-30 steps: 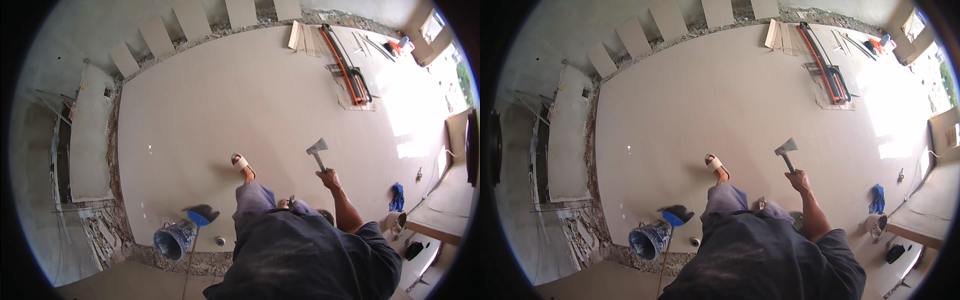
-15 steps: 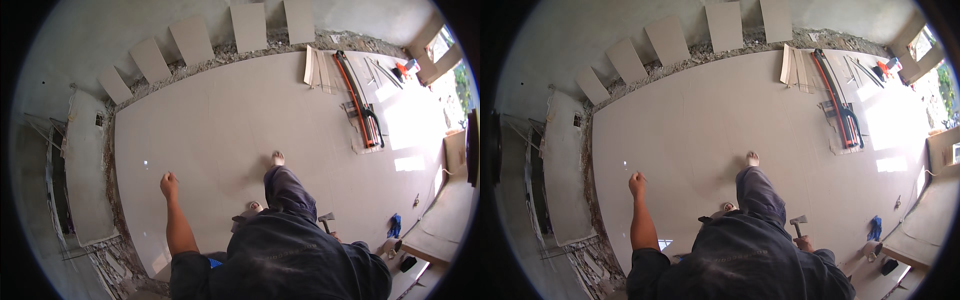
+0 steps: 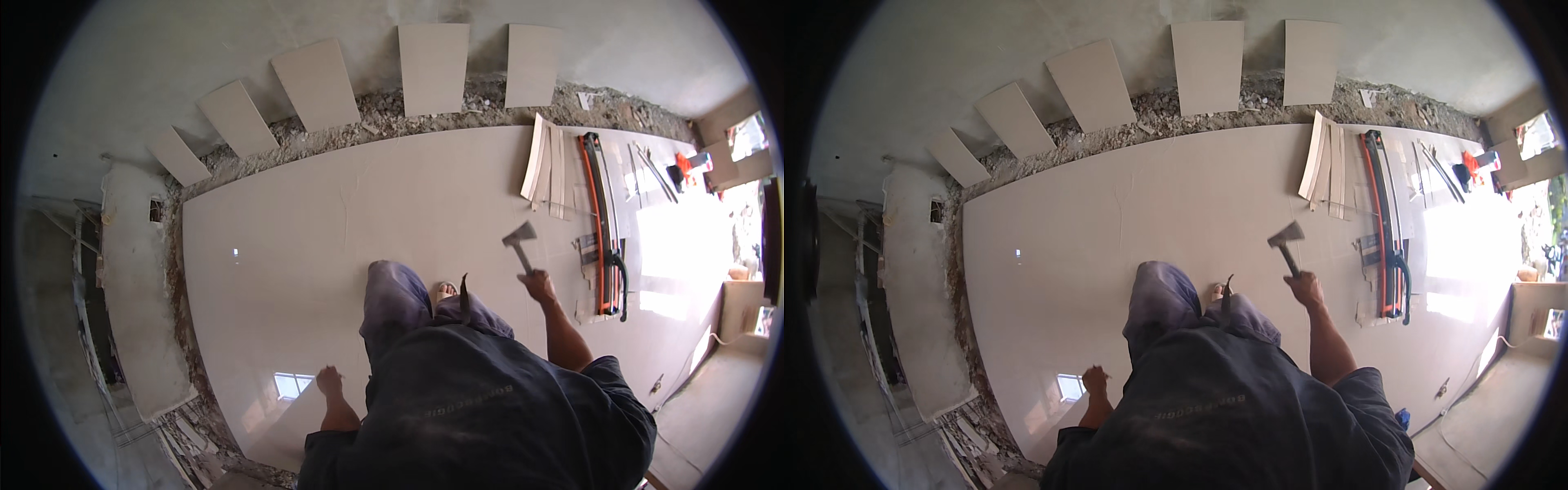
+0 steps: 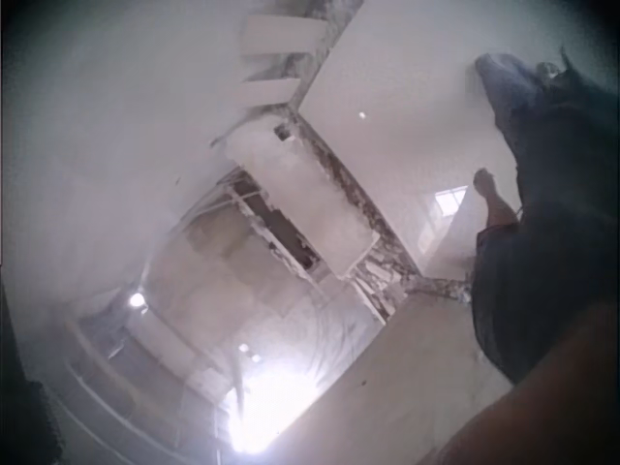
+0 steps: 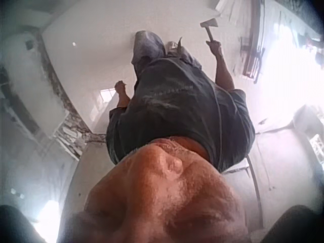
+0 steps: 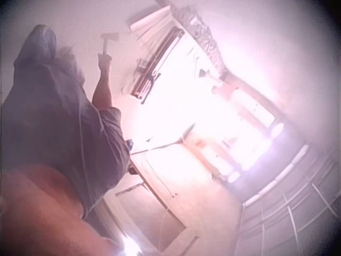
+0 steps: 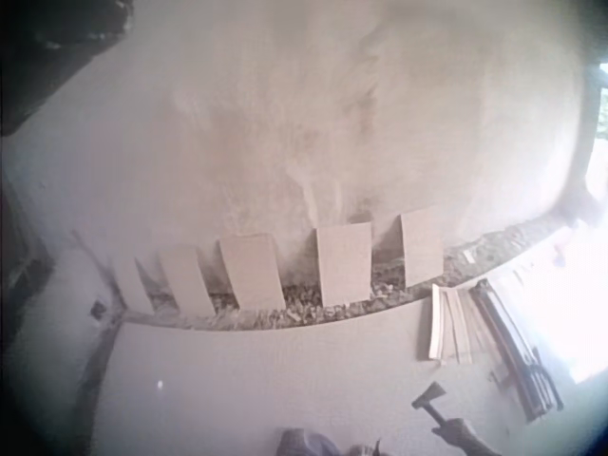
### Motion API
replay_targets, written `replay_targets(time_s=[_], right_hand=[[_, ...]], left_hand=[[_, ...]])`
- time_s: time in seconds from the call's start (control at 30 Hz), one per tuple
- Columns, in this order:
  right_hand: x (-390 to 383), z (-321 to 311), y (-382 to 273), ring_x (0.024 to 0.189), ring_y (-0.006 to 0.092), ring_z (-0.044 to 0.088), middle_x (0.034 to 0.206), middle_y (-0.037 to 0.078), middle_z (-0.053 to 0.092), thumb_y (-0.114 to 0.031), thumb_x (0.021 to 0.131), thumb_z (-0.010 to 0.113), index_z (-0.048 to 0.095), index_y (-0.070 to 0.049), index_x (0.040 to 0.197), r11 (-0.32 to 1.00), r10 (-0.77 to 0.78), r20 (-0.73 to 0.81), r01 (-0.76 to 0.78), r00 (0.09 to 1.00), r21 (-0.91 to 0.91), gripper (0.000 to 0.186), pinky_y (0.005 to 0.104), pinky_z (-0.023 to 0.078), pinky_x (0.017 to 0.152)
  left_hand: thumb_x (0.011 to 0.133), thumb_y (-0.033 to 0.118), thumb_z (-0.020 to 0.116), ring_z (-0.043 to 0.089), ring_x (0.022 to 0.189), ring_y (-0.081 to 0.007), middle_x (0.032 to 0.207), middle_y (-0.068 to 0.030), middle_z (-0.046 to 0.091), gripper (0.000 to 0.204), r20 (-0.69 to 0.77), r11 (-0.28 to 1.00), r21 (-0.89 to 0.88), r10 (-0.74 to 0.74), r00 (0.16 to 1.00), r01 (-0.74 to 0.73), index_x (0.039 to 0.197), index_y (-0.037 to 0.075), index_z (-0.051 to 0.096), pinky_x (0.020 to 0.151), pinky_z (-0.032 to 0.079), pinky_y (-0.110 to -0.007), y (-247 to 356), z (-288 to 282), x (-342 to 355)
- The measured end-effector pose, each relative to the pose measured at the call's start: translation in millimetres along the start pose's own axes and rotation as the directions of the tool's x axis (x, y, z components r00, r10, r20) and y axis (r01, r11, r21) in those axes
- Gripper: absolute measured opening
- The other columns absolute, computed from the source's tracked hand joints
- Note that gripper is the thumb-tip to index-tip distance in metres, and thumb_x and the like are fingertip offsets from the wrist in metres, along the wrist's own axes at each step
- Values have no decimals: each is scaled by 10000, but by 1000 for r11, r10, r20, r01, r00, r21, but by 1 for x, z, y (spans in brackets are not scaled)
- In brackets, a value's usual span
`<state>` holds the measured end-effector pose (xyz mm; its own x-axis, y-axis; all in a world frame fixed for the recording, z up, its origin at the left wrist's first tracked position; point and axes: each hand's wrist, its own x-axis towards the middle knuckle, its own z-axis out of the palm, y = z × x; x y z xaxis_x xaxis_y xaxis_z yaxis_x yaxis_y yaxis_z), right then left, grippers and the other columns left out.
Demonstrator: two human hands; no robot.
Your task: The person walks through a room under renovation, uses a hammer to tap a tile, and then sets up a string line across the floor to guide tile placement. The person adjusts the string line and hammers a nail to secure it.
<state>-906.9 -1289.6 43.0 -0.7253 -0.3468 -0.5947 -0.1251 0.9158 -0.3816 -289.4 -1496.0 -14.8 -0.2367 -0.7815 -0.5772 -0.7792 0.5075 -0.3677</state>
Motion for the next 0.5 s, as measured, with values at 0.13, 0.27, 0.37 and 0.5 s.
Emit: replay_targets(time_s=[0.13,0.27,0.37,0.5], right_hand=[[84,-30,-122,665,288,608,712,217,616,-440,766,686,621,9,777,982,-143,-112,155,983,108,453,432,460,625],[151,-7,-203,597,278,573,636,206,574,-429,776,688,594,16,722,990,-108,-161,120,981,70,458,429,448,590],[193,6,-252,673,364,604,694,236,597,-462,764,687,597,15,743,1000,22,-61,-21,998,2,486,463,451,631],[254,13,-302,660,349,603,684,221,597,-441,779,683,590,16,745,998,64,9,-64,998,-26,468,452,448,615]], left_hand=[[774,381,704,670,853,-180,849,-34,689,273,183,985,53,-169,968,162,909,144,711,702,539,-298,-7,14,17],[826,361,646,669,865,-185,910,-37,688,226,186,987,101,-143,972,126,890,152,705,730,537,-294,-19,-80,192],[875,292,564,628,719,-258,761,-85,667,285,144,414,-862,-352,925,292,775,38,644,641,480,-390,-4,-210,378],[912,355,535,624,767,-233,827,-133,662,397,-224,435,-888,-130,966,-147,941,-28,636,696,477,-354,68,-383,572]])
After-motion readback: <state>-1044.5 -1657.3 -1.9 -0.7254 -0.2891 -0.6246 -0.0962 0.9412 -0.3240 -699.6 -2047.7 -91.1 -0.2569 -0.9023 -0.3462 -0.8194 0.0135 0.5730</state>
